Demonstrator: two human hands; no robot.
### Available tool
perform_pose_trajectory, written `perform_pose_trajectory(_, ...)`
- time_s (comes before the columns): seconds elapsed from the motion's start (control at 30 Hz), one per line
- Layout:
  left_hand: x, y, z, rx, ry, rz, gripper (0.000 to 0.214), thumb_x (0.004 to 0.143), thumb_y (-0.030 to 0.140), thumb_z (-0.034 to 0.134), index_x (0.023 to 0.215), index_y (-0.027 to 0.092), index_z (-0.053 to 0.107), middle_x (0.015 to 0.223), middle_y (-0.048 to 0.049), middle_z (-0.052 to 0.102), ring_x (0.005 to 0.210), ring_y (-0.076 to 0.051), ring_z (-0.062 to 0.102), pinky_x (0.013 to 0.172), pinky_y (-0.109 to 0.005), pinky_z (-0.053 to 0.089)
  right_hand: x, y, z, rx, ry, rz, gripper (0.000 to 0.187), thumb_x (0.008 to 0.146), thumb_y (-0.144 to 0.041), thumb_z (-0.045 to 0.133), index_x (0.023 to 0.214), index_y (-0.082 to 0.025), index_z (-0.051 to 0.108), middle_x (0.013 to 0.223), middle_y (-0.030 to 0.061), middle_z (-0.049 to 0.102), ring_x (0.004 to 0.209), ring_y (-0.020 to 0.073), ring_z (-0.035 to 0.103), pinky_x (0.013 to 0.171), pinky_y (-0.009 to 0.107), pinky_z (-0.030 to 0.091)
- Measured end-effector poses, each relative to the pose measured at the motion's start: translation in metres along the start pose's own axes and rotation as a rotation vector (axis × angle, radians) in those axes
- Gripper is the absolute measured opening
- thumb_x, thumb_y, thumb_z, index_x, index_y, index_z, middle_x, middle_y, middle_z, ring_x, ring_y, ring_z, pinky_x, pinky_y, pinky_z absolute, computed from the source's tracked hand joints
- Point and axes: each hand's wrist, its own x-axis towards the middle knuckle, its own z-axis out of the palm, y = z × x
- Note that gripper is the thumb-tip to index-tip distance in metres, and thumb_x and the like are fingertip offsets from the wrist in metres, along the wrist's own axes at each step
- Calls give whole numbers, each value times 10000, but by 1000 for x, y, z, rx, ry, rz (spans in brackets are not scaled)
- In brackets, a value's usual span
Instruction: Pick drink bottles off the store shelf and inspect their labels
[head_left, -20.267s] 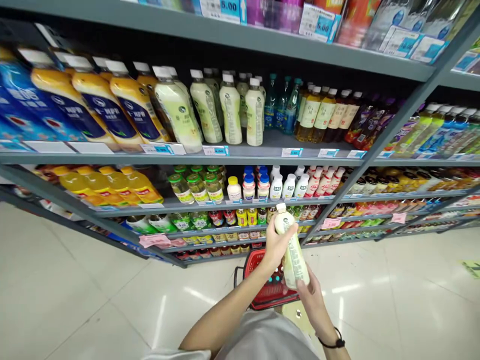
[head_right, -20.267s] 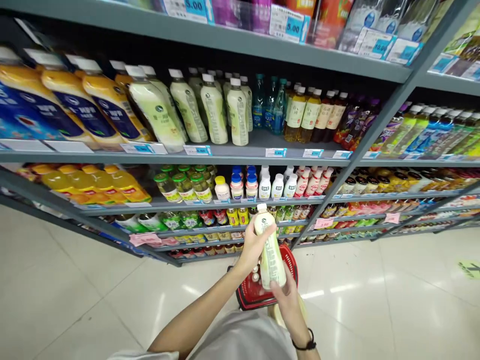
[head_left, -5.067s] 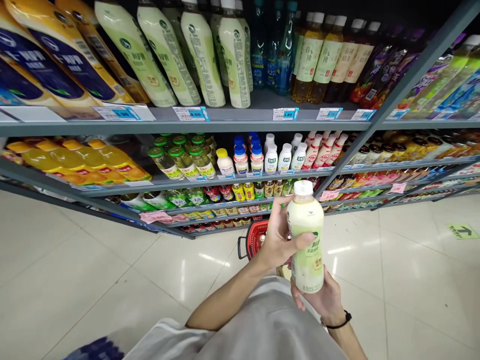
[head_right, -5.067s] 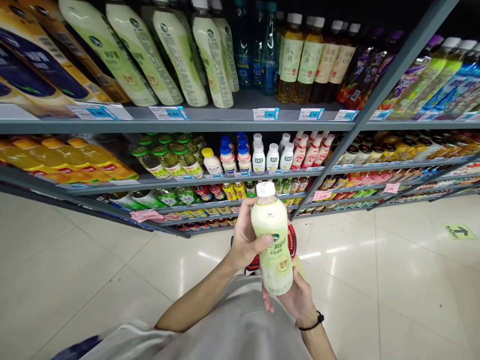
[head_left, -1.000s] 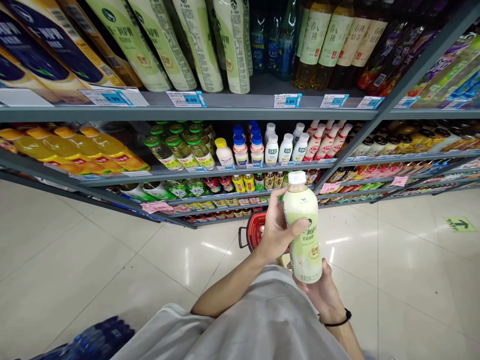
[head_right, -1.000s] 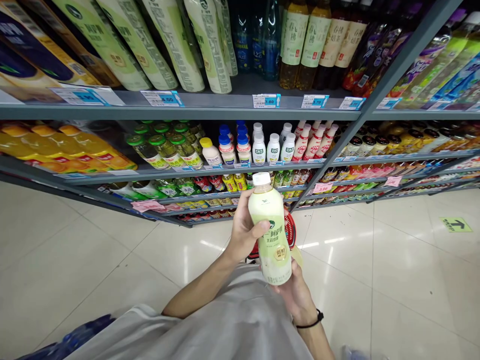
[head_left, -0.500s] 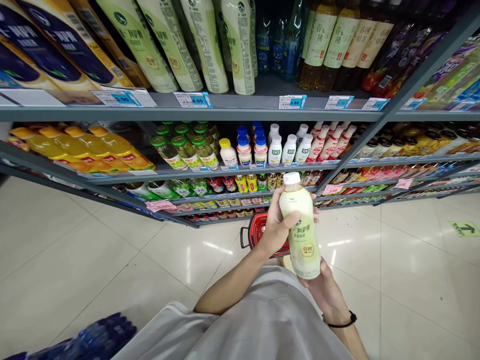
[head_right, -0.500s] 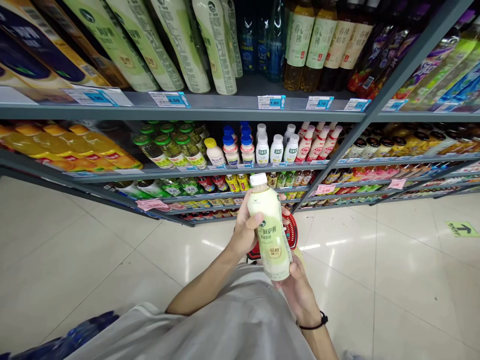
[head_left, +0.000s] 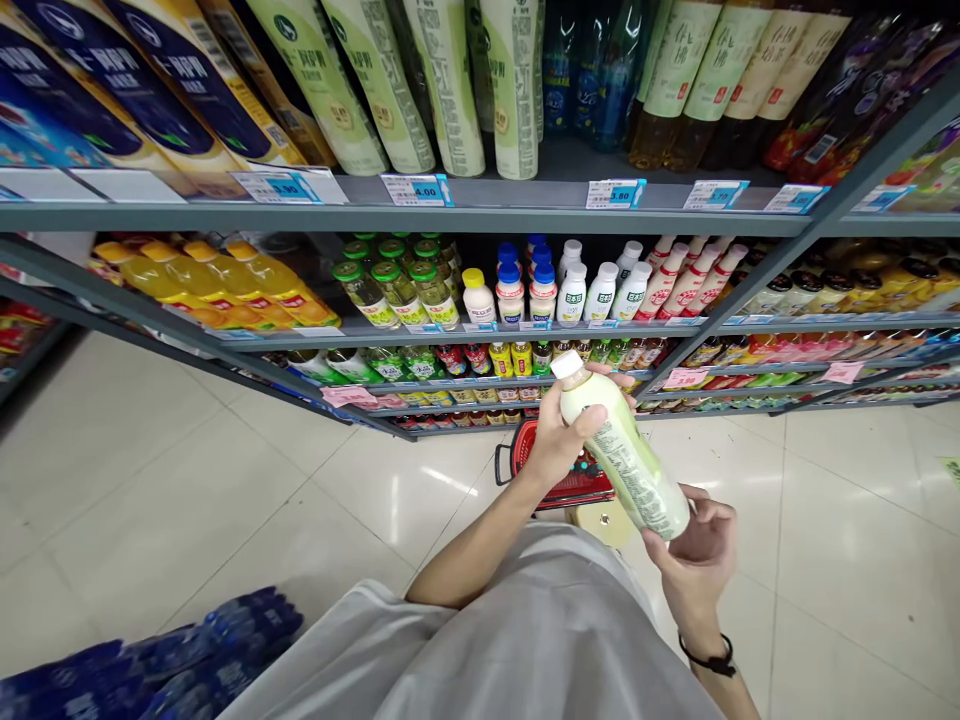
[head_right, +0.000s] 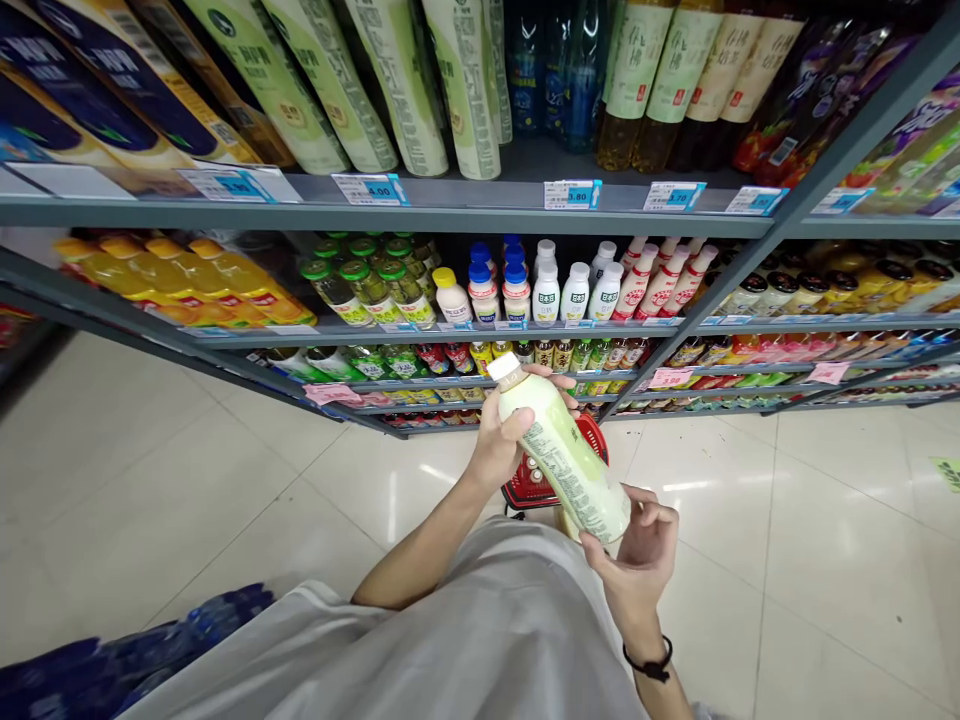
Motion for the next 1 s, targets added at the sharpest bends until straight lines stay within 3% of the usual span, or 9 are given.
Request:
perform_pose_trajectory(0.1, 1, -1, -5, 14, -46, 29, 498, 811, 418, 850, 1187, 187, 617, 1220, -136, 718, 980, -241, 725, 864, -394, 630, 1, 6, -9, -188, -19, -229, 691, 541, -55, 982, 974, -275, 491, 1211, 54, 663, 1146, 273, 678, 954, 459, 565)
perform_pose_trajectory(0.27, 0, -3, -8, 24, -86, 54, 405, 846, 380, 829, 1162, 191, 659, 1190, -118, 738, 971, -232, 741, 839, -367, 632, 17, 29, -41, -587, -113, -923, 645, 519, -3, 988, 831, -208, 461, 1304, 41, 648, 1171, 347, 745, 912, 562, 686)
perform_pose_trajectory(0.33, -1, -3, -6, 28, -91, 64, 388, 847, 375, 829, 1148, 192, 667, 1150, -112, 750, 965, -229, 742, 825, -351, 630, 24, 34, -50, -660, -116, -1041, 659, 514, -1, 993, 805, -199, 436, 1372, 50, 626, 1199, 350, 737, 929, 571, 694)
perform_pose_trajectory(0.4, -3, -2, -4, 31, -98, 56, 382, 837, 368, 840, 1132, 195, 671, 1134, -109, 755, 973, -232, 742, 835, -354, 630, 28, 36, -52, -664, -92, -1046, 663, 512, -9, 999, 829, -204, 450, 1380, 53, 612, 1211, 353, 732, 936, 585, 695)
perform_pose_trajectory(0.53, -4, 2, -1, 78, -87, 43, 367, 841, 362, 847, 1122, 197, 679, 1148, -112, 755, 990, -226, 738, 866, -347, 623, 24, 33, -42, -578, -73, -865, 686, 535, -71, 1011, 1033, -225, 565, 1264, 69, 632, 1159, 358, 749, 943, 608, 673)
perform_pose_trajectory(0.7, -2, 1, -6, 112, -47, 74, 339, 917, 378, 782, 1185, 198, 677, 1243, -130, 731, 1062, -237, 733, 880, -328, 607, 6, 27, -19, -386, -85, -396, 741, 702, -277, 949, 1323, -198, 554, 1173, 123, 677, 1060, 274, 737, 830, 397, 653)
perform_pose_trajectory(0.8, 0, -4, -13, 69, -16, 61, 329, 942, 380, 749, 1216, 220, 664, 1281, -116, 721, 1095, -252, 728, 884, -341, 601, 0, 27, -11, -250, -115, -125, 642, 784, -382, 884, 1323, -181, 597, 1135, 127, 697, 1000, 233, 715, 832, 340, 615)
perform_pose_trajectory(0.93, 4, -10, -22, 71, 43, -36, 367, 918, 434, 752, 1211, 224, 682, 1269, -98, 728, 1097, -264, 721, 911, -350, 581, 1, 29, -5, -130, -113, 121, 522, 823, -532, 827, 1191, -185, 698, 1136, 126, 746, 1031, 257, 713, 864, 353, 594)
perform_pose_trajectory(1.0, 6, -12, -26, 90, 105, -87, 402, 886, 458, 768, 1205, 222, 701, 1256, -87, 730, 1100, -260, 709, 897, -327, 569, 2, 28, -2, -69, -135, 269, 498, 861, -603, 763, 1131, -188, 710, 1065, 115, 772, 952, 263, 729, 802, 360, 598)
